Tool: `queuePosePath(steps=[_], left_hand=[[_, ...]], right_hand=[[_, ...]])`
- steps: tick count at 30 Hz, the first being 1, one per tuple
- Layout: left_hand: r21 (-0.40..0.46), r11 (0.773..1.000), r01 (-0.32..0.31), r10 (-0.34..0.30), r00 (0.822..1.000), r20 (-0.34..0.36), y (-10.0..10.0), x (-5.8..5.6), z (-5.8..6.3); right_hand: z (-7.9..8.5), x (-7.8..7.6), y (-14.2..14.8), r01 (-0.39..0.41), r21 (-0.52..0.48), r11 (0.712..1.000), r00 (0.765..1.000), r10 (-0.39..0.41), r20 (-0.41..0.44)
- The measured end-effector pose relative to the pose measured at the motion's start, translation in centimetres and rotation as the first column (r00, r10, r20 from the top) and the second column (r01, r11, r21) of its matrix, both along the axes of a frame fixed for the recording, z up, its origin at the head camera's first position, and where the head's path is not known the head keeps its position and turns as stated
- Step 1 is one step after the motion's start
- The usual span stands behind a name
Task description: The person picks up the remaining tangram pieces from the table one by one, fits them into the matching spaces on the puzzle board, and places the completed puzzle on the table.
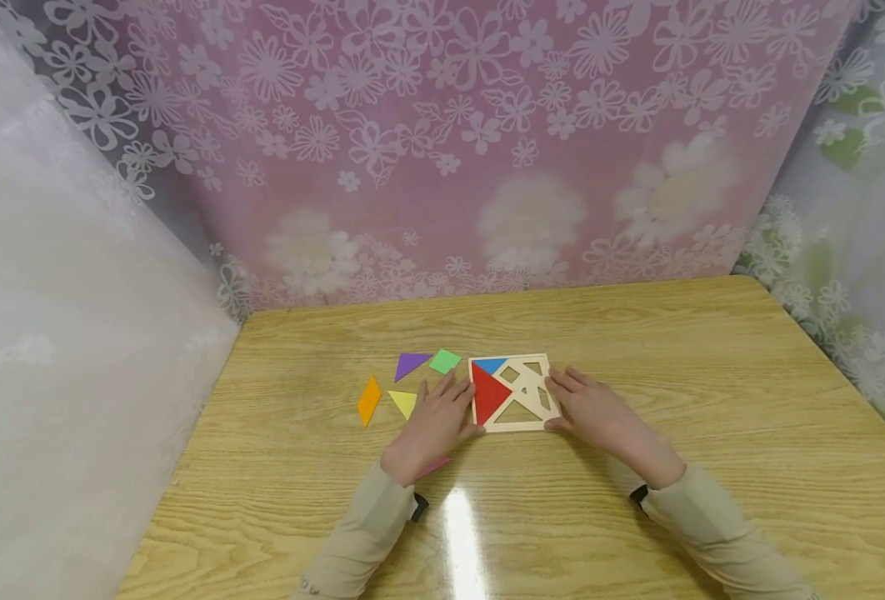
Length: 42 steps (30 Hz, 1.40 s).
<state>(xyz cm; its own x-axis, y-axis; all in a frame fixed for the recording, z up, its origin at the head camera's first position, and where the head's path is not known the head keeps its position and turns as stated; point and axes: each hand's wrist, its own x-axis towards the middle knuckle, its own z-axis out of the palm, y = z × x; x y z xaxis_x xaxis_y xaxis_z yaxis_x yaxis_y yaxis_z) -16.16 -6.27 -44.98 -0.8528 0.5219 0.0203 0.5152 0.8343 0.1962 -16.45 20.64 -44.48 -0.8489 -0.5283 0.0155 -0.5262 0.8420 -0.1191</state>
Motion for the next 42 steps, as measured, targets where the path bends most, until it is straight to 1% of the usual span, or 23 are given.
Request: queuePosePath(steps=[5, 11, 16, 24, 29, 34, 42], left_hand=[[0.011, 1.000, -0.009, 0.009, 1.000, 0.010, -0.3, 0.3, 0.0], [0.018, 1.000, -0.007, 0.007, 1.000, 0.004, -0.8, 0.5, -0.4], [0.025, 1.000, -0.012, 0.012, 1.000, 0.015, -1.1, 0.7, -0.5], [0.027, 0.999, -0.018, 0.017, 1.000, 0.022, -1.3, 1.0, -0.3], [0.026, 1.000, -0.005, 0.005, 1.000, 0.002, -1.4, 1.3, -0.4], [0.025, 1.000, -0.008, 0.008, 1.000, 0.002, -1.6, 1.5, -0.6], [0.030, 0.999, -0.016, 0.016, 1.000, 0.007, -1.6, 1.6, -0.7]], right_hand=[[0.1, 0.2, -0.3, -0.017, 0.007, 1.000, 1.000, 0.017, -0.018], [0.2, 0.4, -0.5, -0.017, 0.000, 1.000, 1.000, 0.017, -0.008], [0.1, 0.5, -0.6, -0.020, -0.006, 1.000, 1.000, 0.020, -0.002], [0.0, 0.8, -0.8, -0.032, -0.003, 0.999, 0.999, 0.032, -0.011], [0.0, 1.2, -1.0, -0.031, -0.003, 1.000, 1.000, 0.031, -0.006], [-0.1, 1.4, -0.9, -0.037, -0.018, 0.999, 0.999, 0.036, -0.006], [0.0, 1.6, -1.1, -0.019, -0.080, 0.997, 1.000, 0.017, -0.026]])
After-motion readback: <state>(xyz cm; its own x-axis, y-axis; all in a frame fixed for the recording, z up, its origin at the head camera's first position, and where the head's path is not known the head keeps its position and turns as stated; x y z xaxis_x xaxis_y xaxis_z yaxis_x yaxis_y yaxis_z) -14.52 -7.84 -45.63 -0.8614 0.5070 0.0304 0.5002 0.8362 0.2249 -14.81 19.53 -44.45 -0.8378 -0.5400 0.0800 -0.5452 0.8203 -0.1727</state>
